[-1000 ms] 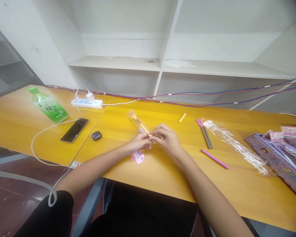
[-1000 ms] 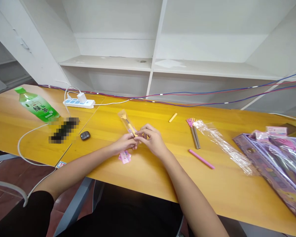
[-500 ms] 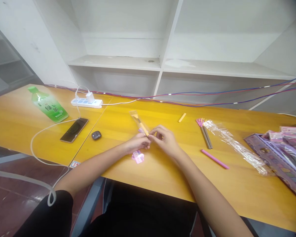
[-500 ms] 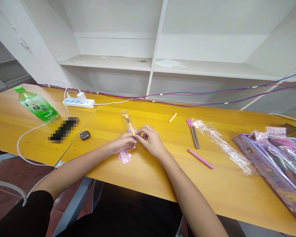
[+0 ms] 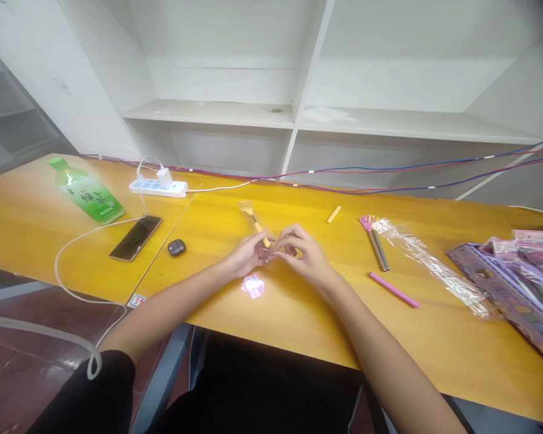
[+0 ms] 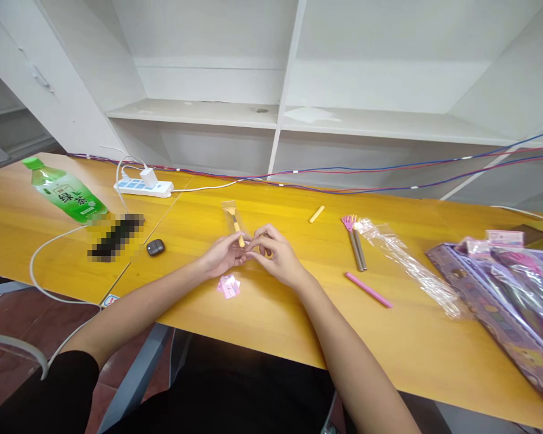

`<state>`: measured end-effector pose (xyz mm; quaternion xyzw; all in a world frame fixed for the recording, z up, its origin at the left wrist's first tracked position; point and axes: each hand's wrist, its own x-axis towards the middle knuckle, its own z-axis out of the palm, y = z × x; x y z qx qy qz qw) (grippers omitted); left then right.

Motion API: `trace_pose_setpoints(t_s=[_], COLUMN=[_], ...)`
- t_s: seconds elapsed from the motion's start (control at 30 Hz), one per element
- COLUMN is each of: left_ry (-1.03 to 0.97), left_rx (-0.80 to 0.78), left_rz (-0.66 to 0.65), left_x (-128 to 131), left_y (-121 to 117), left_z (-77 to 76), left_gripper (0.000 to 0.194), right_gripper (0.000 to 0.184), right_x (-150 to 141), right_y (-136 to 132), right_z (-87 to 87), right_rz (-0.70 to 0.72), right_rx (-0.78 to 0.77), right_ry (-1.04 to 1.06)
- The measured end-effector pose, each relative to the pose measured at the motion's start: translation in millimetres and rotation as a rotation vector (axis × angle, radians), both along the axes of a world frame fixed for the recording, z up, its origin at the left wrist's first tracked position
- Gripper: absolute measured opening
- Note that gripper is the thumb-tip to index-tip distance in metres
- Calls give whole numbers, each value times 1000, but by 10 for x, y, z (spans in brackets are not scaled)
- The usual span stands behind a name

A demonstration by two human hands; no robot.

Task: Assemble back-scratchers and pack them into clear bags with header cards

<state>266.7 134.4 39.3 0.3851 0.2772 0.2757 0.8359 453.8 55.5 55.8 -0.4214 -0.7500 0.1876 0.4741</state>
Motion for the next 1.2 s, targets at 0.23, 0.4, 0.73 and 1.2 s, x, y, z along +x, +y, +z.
trace_pose_setpoints(t_s=[0.23, 0.4, 0.73, 1.2], left_ry=[-16, -33, 17, 328], left_rx=[98, 157, 386, 804], left_rz=[8, -27, -108, -171], left_x=[-18, -32, -67, -141], left_y=[-11, 19, 86, 289], left_z=[7, -14, 13, -58], left_gripper=[38, 43, 49, 35], right_gripper=[16, 23, 36, 45], right_x=[-34, -95, -80, -10], right_y=[23, 44, 82, 164], right_z=[-48, -110, -151, -241], right_rz=[-56, -178, -184, -105], right_rx=[-30, -97, -242, -546], right_ry=[34, 56, 257, 400])
